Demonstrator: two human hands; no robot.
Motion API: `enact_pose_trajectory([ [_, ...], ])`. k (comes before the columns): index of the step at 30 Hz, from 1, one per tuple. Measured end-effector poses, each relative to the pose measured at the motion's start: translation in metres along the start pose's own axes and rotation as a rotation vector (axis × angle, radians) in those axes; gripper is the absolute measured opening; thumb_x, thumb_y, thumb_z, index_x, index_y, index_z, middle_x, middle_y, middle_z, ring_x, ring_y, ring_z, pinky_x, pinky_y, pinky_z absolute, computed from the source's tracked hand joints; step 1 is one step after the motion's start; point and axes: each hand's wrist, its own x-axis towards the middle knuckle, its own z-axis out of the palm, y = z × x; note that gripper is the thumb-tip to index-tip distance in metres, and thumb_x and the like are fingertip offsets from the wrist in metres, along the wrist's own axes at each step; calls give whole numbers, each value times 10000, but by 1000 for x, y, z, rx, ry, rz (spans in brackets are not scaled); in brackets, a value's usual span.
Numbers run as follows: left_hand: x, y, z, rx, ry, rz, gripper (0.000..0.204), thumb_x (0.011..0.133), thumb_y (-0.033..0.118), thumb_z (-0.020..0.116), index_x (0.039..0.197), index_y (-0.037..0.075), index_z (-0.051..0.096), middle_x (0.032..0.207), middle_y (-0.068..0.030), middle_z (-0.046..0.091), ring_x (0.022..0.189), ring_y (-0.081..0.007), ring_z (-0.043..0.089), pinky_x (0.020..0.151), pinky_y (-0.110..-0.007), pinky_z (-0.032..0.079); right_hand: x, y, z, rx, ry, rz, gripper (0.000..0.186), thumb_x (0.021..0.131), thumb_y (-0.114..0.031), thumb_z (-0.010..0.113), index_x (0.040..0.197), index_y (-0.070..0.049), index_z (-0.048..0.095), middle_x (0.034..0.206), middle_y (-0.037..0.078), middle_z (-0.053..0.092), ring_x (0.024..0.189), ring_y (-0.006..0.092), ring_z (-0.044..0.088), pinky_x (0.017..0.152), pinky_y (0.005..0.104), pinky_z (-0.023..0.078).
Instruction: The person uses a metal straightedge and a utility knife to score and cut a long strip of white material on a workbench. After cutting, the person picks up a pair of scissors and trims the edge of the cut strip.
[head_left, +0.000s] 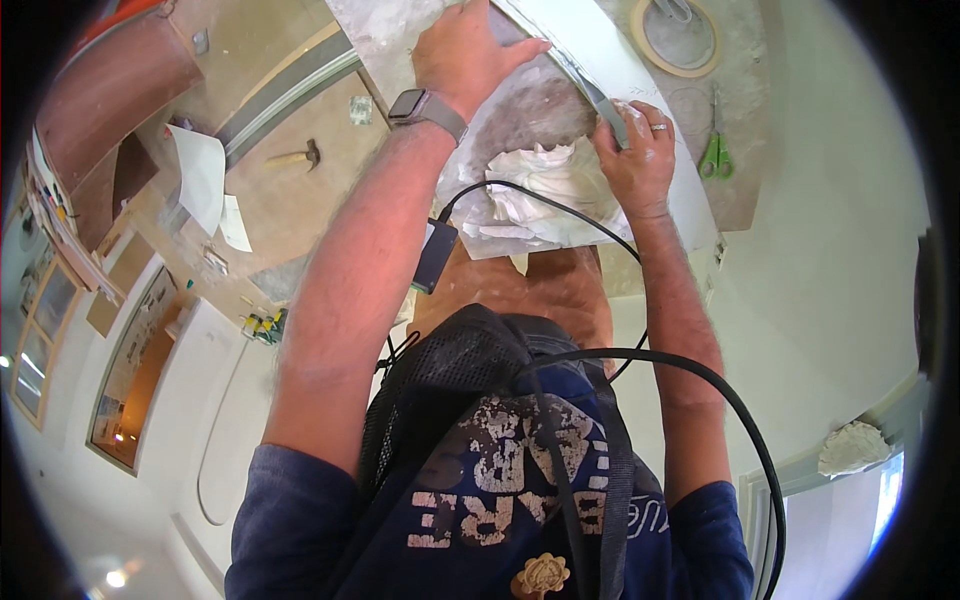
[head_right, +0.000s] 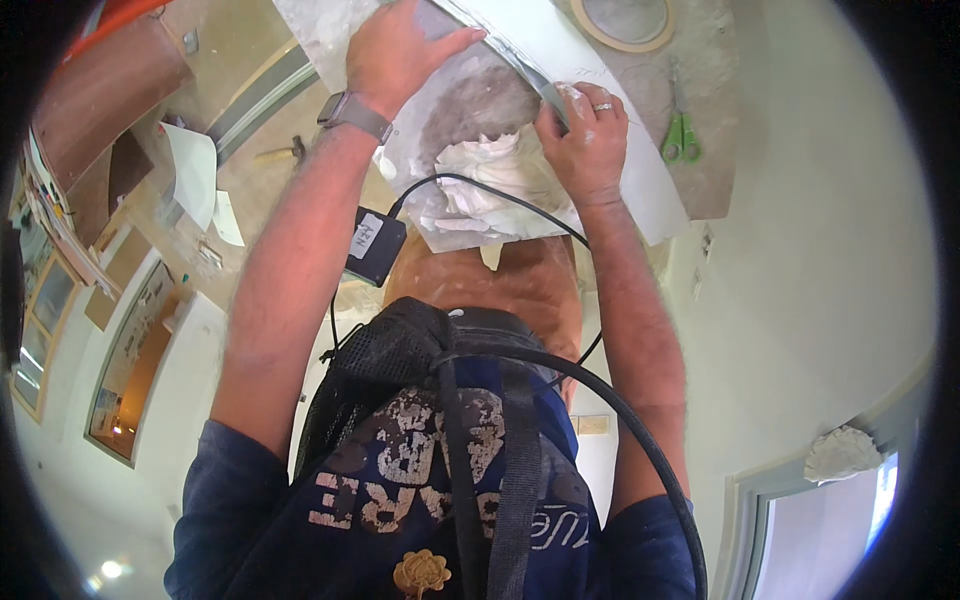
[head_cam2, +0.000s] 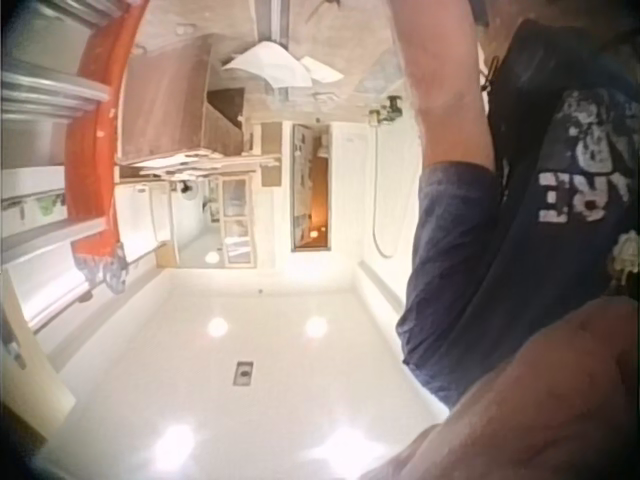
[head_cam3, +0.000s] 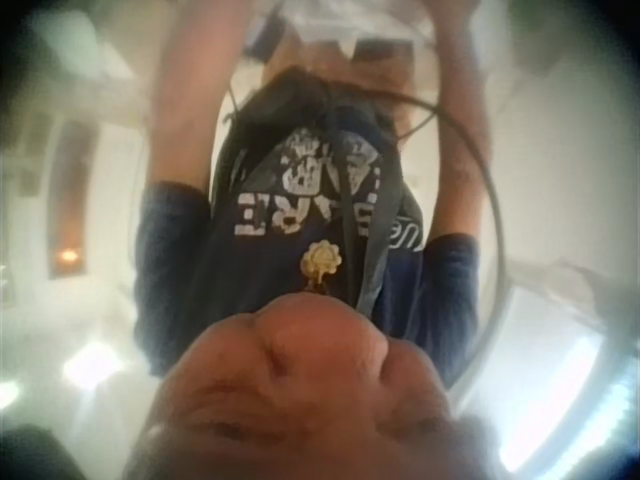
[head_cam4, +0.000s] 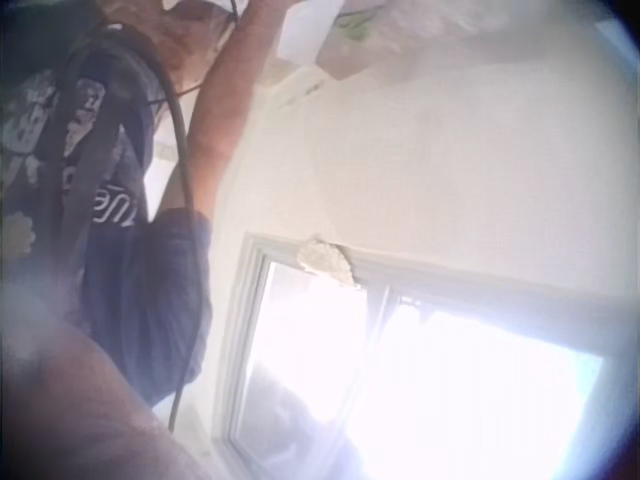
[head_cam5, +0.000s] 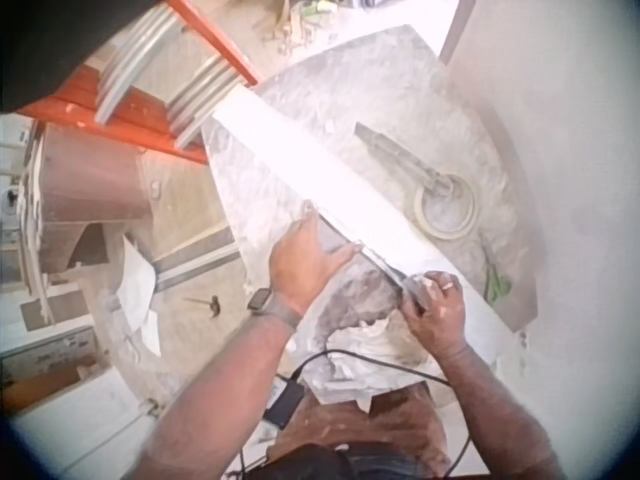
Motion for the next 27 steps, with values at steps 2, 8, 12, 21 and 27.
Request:
enact_pose_trajectory([
  [2,0,1,0,-6,5,3,837,679,455,725,1229,-102,432,947,-239,607,868,-349,603,732,-404,491,-1,3,1,-3,-5,-17,240,671,-89,702,895,-47,628,884,79,610,839,228,583,752,367,461],
  [8,2,-1,1,14,-5,15,830,672,451,731,1226,-95,441,927,-232,613,855,-344,607,724,-399,493,1,1,1,9,-16,-20,239,676,-97,705,897,-49,628,882,72,611,845,225,584,762,364,457],
  [12,2,4,-2,13,-45,-56,844,673,450,731,1248,-88,427,957,-245,606,882,-350,604,749,-398,491,1,-1,-2,12,-21,11,231,686,-101,696,900,-48,625,892,74,612,855,232,582,769,366,455],
  [21,1,3,2,137,-163,-161,1009,635,596,713,1349,-14,344,1021,-155,603,885,-277,626,709,-365,522,44,-5,-23,10,38,68,304,743,-162,662,1010,-25,616,954,154,612,885,297,584,785,414,458],
  [27,0,-1,8,100,-73,-111,976,641,617,691,1319,-21,397,941,-163,618,848,-290,627,696,-381,511,152,37,-8,-451,-105,-88,436,861,-368,513,1087,-6,603,1065,164,604,1005,335,561,892,439,410],
])
